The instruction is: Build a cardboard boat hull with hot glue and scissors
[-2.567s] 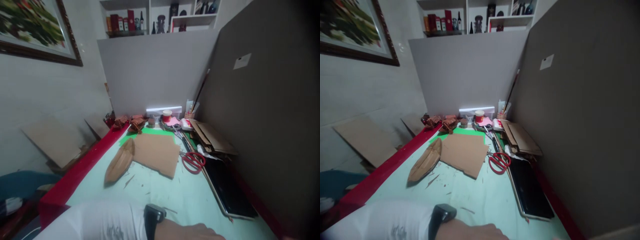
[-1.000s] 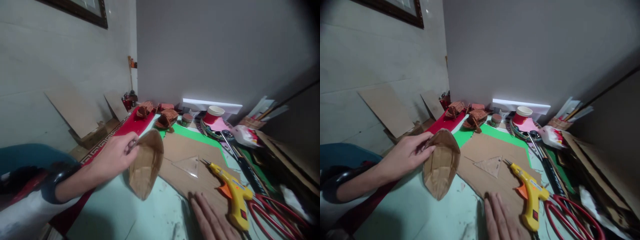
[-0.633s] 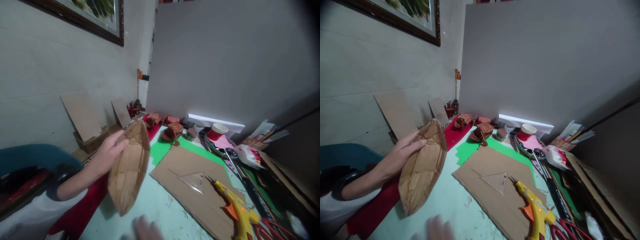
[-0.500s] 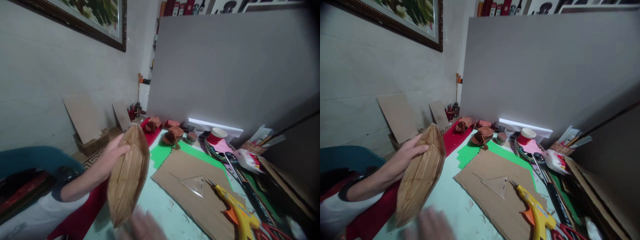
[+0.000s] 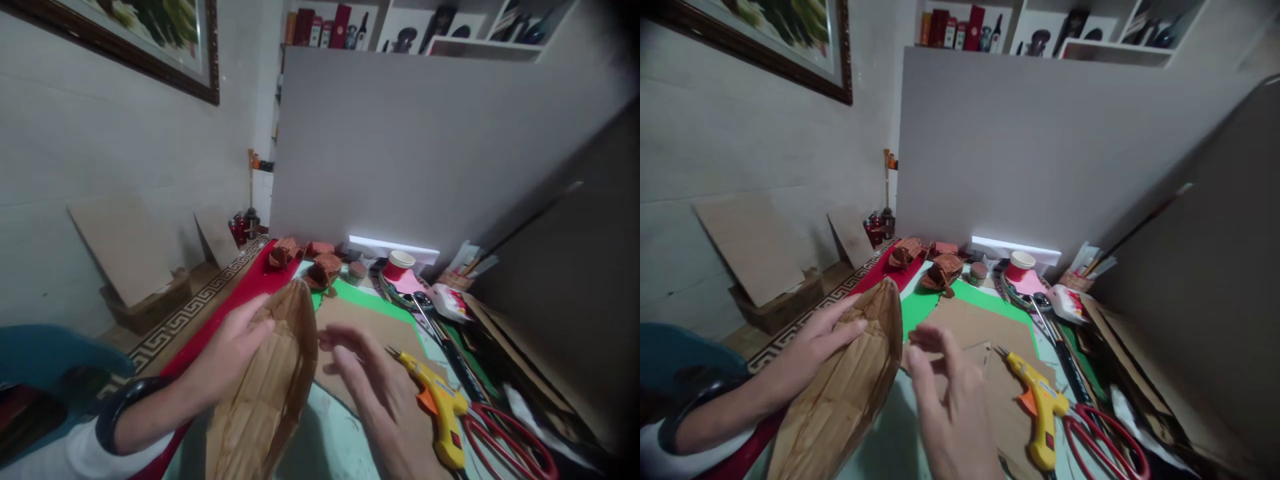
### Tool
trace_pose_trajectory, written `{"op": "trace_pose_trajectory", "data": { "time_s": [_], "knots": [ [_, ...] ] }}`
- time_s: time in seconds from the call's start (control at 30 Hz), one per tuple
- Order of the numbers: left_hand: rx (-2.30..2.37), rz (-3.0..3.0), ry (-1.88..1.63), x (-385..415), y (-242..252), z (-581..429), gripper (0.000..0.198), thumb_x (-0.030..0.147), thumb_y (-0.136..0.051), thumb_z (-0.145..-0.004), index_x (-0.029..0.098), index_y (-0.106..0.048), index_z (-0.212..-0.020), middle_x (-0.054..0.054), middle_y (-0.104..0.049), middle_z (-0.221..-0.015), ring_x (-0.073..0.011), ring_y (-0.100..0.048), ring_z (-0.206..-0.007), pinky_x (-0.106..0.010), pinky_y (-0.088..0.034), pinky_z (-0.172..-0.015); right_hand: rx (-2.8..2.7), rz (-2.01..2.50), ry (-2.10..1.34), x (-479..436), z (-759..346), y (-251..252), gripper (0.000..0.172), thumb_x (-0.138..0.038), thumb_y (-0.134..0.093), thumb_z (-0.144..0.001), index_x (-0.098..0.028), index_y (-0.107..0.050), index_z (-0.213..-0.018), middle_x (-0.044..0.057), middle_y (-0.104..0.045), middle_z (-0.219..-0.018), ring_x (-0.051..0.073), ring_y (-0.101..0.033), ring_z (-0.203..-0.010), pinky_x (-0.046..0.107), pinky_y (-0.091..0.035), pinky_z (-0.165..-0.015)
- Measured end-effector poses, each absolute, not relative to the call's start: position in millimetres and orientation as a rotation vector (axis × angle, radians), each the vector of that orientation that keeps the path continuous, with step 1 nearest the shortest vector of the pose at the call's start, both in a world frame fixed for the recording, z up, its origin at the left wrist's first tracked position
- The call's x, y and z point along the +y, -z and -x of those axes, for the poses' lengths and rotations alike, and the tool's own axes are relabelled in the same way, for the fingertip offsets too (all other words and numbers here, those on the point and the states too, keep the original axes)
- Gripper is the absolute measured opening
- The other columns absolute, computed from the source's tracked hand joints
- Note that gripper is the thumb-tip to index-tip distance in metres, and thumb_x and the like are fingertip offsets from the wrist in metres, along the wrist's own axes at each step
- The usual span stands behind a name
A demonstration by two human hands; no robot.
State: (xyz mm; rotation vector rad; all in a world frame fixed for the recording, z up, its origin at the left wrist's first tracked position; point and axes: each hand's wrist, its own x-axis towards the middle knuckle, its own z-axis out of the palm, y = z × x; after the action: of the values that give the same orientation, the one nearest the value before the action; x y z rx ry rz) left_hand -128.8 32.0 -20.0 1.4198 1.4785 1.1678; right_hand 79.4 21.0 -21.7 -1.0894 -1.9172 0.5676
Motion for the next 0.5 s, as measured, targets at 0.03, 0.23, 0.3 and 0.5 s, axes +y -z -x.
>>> {"op": "trace_pose_trajectory", "data": {
  "time_s": [0.03,0.23,0.3,0.5],
  "knots": [
    [1.476,-1.441,-1.154,31.3,21.1,125.3,0.068,0.050,-0.054,-0.086,0.012,-0.055,-0.142,-0.016,-0.057,-0.153,-0.0348,-0.049,-0.143,-0.052,-0.031,-0.123,-1.871,1.053,-0.459,24.2,-76.2,16.9,0.025,-0.040,-0.052,-0.105,-0.023,-0.066,-0.117,0.001,-0.076,-0.098,0.013,-0.073,-0.074,0.019,-0.059,-0.063],
    [1.466,-1.654,-1.115,31.2,28.7,105.8,0.055,0.057,-0.054,-0.090,0.023,-0.063,-0.132,-0.011,-0.068,-0.140,-0.0346,-0.056,-0.137,-0.048,-0.046,-0.112,-1.887,1.028,-0.302,29.6,-64.0,14.8,0.021,-0.021,-0.050,-0.098,-0.019,-0.059,-0.080,0.000,-0.066,-0.074,0.013,-0.058,-0.060,0.023,-0.047,-0.058],
    [1.444,-1.757,-1.104,32.2,32.5,101.2,0.042,0.051,-0.053,-0.091,0.024,-0.067,-0.120,-0.009,-0.075,-0.126,-0.0333,-0.063,-0.127,-0.046,-0.049,-0.108,-1.878,1.040,-0.286,29.3,-65.5,21.2,0.020,-0.020,-0.049,-0.098,-0.019,-0.057,-0.080,0.000,-0.064,-0.074,0.013,-0.056,-0.059,0.023,-0.044,-0.054],
    [1.446,-1.898,-1.097,25.9,54.7,95.3,0.024,0.039,-0.044,-0.098,0.028,-0.065,-0.099,-0.004,-0.075,-0.091,-0.0244,-0.073,-0.088,-0.033,-0.056,-0.077,-1.821,1.076,-0.183,25.6,-58.2,48.2,0.017,-0.017,-0.044,-0.098,-0.019,-0.054,-0.085,0.004,-0.064,-0.078,0.018,-0.060,-0.068,0.027,-0.043,-0.060]
  ]
}}
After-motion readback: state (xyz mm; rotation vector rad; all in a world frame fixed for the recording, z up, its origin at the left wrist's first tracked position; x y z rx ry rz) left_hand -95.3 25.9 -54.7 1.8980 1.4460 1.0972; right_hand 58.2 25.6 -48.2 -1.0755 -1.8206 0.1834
